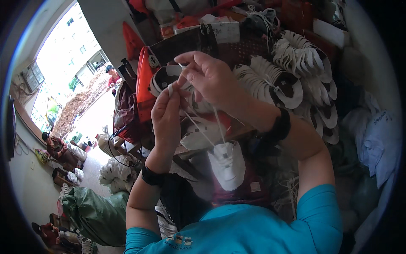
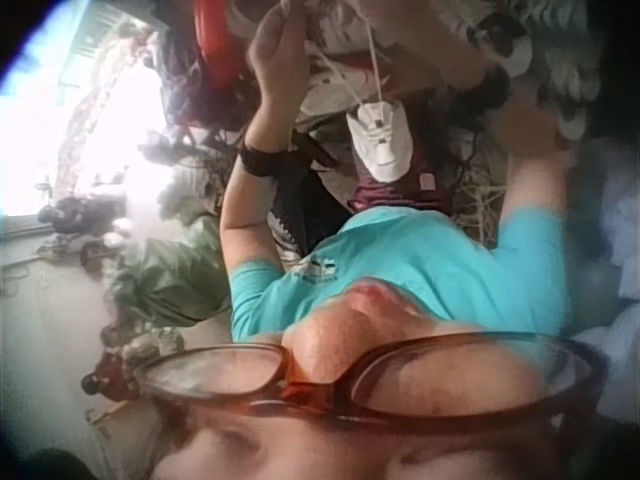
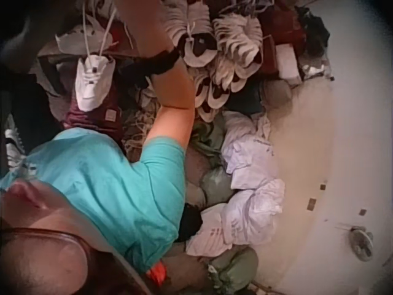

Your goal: The person sits on the floor and laces a white sneaker by hand. They repeatedly thread the laces through the eyelets, pull them tight, and adjust the fit. The person handles a second white sneaker briefly before returning to the first one.

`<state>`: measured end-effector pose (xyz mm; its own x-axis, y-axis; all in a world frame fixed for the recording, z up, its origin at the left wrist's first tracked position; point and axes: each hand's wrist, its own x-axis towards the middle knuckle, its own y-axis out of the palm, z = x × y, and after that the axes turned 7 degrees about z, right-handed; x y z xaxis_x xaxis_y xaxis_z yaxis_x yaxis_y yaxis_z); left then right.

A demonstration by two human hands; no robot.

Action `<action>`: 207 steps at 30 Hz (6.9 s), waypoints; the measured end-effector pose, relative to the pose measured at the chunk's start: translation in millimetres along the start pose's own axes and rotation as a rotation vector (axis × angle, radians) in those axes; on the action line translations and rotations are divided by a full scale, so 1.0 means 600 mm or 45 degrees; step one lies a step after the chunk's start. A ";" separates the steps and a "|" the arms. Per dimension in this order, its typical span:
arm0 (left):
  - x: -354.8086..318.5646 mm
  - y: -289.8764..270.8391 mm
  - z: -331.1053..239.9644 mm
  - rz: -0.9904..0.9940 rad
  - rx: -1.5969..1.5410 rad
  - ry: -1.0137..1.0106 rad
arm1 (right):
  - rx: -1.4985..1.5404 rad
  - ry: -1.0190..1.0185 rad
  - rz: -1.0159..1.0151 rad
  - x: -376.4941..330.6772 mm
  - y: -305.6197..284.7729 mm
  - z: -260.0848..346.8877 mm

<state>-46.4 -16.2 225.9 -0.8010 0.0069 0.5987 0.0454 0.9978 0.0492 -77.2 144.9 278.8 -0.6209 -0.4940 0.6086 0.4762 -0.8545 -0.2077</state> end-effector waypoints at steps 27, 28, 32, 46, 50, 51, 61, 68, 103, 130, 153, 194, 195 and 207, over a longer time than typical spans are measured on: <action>0.016 0.008 -0.090 0.082 0.737 0.346 | -0.131 -0.110 -0.054 -0.004 0.012 0.037; 0.004 0.005 -0.076 0.094 0.746 0.310 | -0.108 -0.172 -0.047 -0.015 0.014 0.031; -0.049 -0.060 -0.043 0.010 0.183 0.094 | 0.014 -0.433 -0.112 -0.052 -0.043 -0.008; -0.317 -0.261 0.219 -0.610 0.511 -0.625 | 0.439 0.973 -0.591 -0.393 -0.212 -0.248; -0.319 -0.186 0.307 -0.244 0.810 -0.327 | 0.477 1.157 -0.320 -0.365 -0.085 -0.289; -0.317 -0.167 0.313 -0.182 0.796 -0.360 | 0.505 1.169 -0.273 -0.360 -0.068 -0.301; -0.305 -0.065 0.297 -0.020 -0.066 -0.933 | 0.304 1.146 -0.070 -0.346 -0.008 -0.359; -0.292 -0.055 0.279 0.214 -0.081 -1.065 | 0.326 1.362 0.294 -0.350 -0.022 -0.359; -0.180 -0.096 0.260 1.012 0.900 -0.415 | -0.954 0.313 1.202 -0.213 -0.071 -0.343; -0.163 -0.013 0.211 -0.070 0.241 -0.331 | 0.306 0.574 0.417 -0.180 0.000 -0.262; -0.278 -0.063 0.274 0.441 0.601 -0.721 | 0.741 0.918 0.380 -0.201 0.009 -0.319; -0.257 -0.135 0.261 -0.142 0.097 -0.847 | -0.019 0.747 -0.162 -0.298 -0.109 -0.342; -0.252 -0.128 0.263 -0.104 0.131 -0.846 | -0.007 0.786 -0.096 -0.300 -0.092 -0.344; -0.267 -0.088 0.271 0.077 0.212 -1.094 | -0.136 0.859 0.185 -0.328 -0.031 -0.366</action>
<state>-17.8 -59.0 -2.7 -0.9755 0.0406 -0.2161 0.0680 0.9904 -0.1207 -100.8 222.8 -5.3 -0.8229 -0.5672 -0.0324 0.5417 -0.7660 -0.3461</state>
